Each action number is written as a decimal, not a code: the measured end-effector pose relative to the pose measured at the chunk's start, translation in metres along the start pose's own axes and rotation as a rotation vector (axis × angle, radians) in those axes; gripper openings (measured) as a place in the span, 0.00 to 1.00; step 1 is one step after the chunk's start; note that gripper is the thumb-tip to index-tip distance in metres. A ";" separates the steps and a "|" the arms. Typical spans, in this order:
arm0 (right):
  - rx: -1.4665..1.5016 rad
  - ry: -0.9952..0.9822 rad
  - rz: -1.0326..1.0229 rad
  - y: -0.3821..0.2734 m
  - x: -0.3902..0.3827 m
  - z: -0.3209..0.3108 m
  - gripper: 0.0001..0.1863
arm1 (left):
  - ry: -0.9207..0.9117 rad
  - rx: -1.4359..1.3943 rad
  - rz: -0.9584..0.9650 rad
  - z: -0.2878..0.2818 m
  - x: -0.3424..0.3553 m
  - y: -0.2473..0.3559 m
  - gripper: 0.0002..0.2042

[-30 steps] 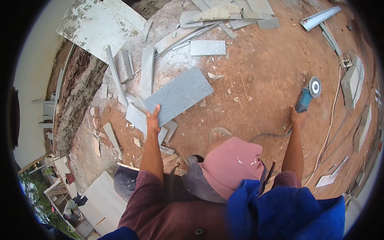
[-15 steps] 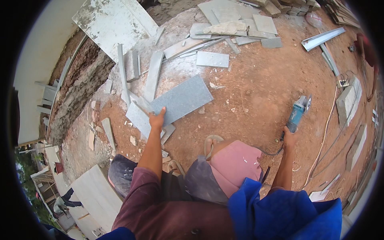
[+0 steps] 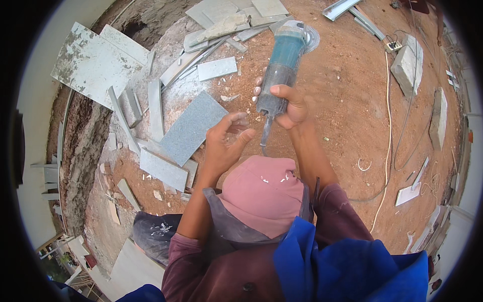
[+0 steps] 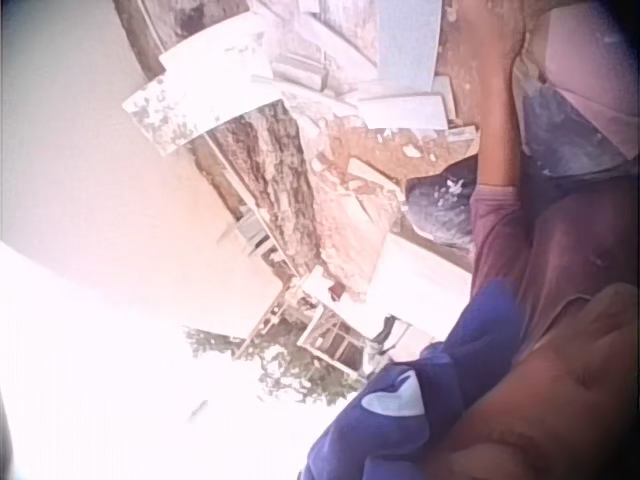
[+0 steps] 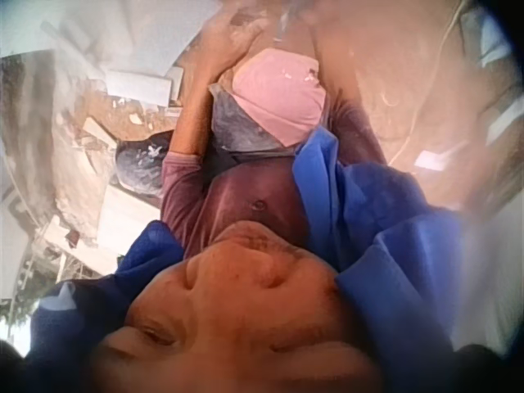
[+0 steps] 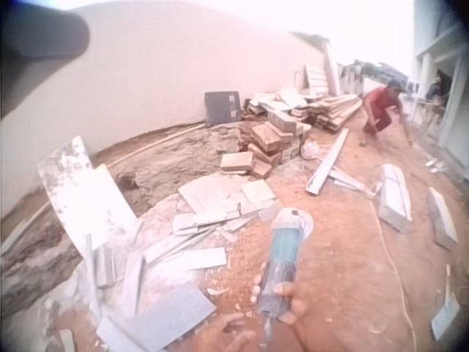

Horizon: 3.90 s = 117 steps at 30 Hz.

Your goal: The person uses an angle grinder to cut a rectangular tile on the ground. They position the tile, guide the grinder along a straight line, and complete the cut, then set the tool aside.

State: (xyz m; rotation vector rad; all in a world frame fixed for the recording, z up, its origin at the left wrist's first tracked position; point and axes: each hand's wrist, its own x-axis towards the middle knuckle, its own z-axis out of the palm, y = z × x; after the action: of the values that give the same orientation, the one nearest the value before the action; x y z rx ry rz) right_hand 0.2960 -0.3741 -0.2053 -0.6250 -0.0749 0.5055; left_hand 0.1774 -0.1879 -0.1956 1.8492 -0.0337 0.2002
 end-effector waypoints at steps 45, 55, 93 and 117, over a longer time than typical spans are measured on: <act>-0.787 0.411 0.105 0.118 -0.059 -0.073 0.21 | 0.115 -0.118 -0.741 0.046 -0.064 -0.074 0.32; -1.086 0.210 0.263 0.122 -0.067 -0.045 0.34 | 0.128 -0.564 -0.771 0.034 -0.028 -0.093 0.28; -1.701 0.086 0.408 0.190 0.035 -0.016 0.27 | -0.156 1.021 -0.796 -0.080 -0.024 -0.204 0.46; -1.755 0.090 0.437 0.201 0.045 -0.020 0.34 | -0.229 1.088 -0.819 -0.079 -0.013 -0.204 0.40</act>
State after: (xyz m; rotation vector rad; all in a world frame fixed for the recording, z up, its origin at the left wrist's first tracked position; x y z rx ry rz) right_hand 0.2538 -0.2239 -0.3410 -2.4150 -0.3105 0.7651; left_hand 0.1811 -0.0549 -0.3700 2.7582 0.8026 -0.7011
